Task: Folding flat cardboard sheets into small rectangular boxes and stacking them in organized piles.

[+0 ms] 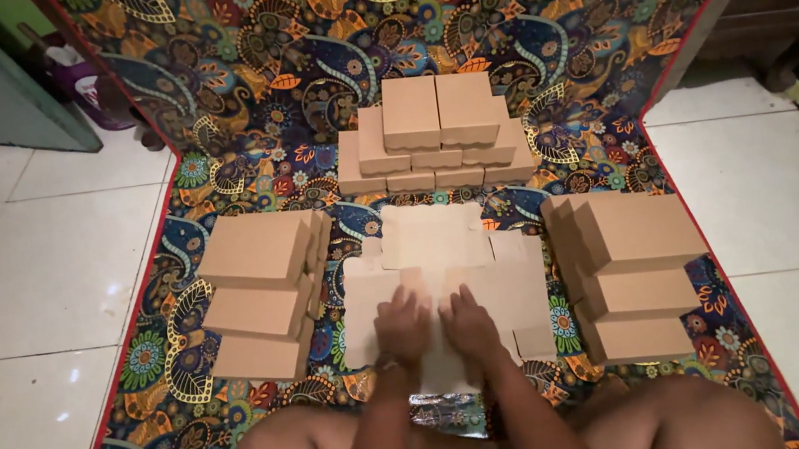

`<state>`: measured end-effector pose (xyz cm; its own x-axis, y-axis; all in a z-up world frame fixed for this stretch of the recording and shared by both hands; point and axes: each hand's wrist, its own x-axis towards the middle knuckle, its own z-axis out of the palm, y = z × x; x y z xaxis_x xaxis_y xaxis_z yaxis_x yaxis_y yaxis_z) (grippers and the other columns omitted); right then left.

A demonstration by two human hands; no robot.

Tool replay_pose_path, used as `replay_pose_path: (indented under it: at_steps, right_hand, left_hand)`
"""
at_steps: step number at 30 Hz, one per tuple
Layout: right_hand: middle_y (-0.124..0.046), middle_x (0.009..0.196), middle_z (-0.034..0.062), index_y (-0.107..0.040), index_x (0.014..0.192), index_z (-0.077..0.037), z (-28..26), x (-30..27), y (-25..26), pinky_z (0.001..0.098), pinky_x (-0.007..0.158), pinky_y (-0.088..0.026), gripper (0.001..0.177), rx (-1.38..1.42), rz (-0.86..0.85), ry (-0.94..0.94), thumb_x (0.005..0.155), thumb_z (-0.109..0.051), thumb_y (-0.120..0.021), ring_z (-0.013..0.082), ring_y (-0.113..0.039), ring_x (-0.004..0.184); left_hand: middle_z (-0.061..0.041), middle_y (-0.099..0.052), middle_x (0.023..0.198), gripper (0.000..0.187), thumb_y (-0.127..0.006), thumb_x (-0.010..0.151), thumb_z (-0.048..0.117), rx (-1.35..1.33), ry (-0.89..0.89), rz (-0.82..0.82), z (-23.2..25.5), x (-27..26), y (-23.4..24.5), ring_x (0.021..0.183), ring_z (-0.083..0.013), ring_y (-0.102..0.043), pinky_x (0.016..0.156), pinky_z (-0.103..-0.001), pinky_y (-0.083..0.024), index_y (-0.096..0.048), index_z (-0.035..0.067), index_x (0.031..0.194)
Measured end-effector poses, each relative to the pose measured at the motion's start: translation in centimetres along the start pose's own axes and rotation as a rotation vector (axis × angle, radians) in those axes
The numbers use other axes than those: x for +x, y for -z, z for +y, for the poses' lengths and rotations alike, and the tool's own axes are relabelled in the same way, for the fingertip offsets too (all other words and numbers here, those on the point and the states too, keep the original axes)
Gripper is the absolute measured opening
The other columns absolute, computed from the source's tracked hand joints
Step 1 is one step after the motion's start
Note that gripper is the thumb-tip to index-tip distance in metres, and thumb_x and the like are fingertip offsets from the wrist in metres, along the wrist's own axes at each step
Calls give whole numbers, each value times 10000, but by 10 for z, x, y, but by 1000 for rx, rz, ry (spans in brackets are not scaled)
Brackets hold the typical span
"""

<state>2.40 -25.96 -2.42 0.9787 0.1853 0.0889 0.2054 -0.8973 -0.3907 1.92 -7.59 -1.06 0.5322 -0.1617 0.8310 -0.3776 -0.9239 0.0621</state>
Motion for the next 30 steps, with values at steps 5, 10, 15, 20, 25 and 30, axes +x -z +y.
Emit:
replay_pose_path:
  at_steps: [5, 10, 15, 20, 25, 30]
  right_hand:
    - [-463, 1565, 154, -563, 1443, -103, -17, 5, 28, 461, 1114, -468, 499, -53, -225, -117, 1096, -374, -327, 313, -475, 1432]
    - [-694, 1146, 59, -796, 1119, -239, 54, 28, -20, 444, 1022, -542, 345, 382, 72, -269, 784, -192, -723, 337, -675, 1176]
    - [-540, 1472, 259, -598, 1370, -48, 12, 7, 33, 537, 1163, -378, 663, 961, 124, -476, 742, 41, -791, 421, -419, 1452]
    - [-492, 1383, 366, -432, 1491, -9, 40, 25, 11, 639, 855, -523, 855, 1180, -68, -735, 724, -70, -803, 515, -581, 1163]
    - [-406, 1484, 370, -355, 1516, -4, 18, -11, 38, 613, 870, -494, 964, 1195, -147, -683, 640, -24, -756, 537, -536, 1219]
    - [-28, 1687, 308, -92, 1634, 19, -57, -32, 138, 476, 1236, -271, 1074, 1003, -89, -420, 672, 224, -521, 488, -210, 1507]
  left_hand:
    - [-61, -534, 1524, 606, -316, 1006, 551, 57, 440, -919, 25, 28, 24, 1173, -304, -561, 850, -439, -523, -623, 205, 1397]
    - [-54, -518, 1322, 496, -573, 873, 253, -681, 707, -269, -14, -28, -21, 1218, -336, -495, 874, -406, -502, -530, 243, 1368]
    - [-310, -526, 1140, 702, -822, 892, 227, -1852, 2100, -184, -50, -41, -37, 751, -377, -613, 619, -509, -557, -414, -63, 1385]
    - [-259, -629, 1318, 650, -780, 961, 339, -1429, 1554, -328, -48, -58, -70, 954, -274, -677, 685, -417, -621, -523, 31, 1473]
    - [-290, -191, 1605, 1109, -736, 821, -89, -1491, 1576, -345, -11, -46, -31, 1051, -292, -604, 869, -435, -581, -76, 204, 1663]
    - [-166, -180, 1690, 1076, -672, 801, -86, -1337, 1411, -485, 0, -3, 12, 791, -250, -664, 571, -341, -622, -137, 283, 1659]
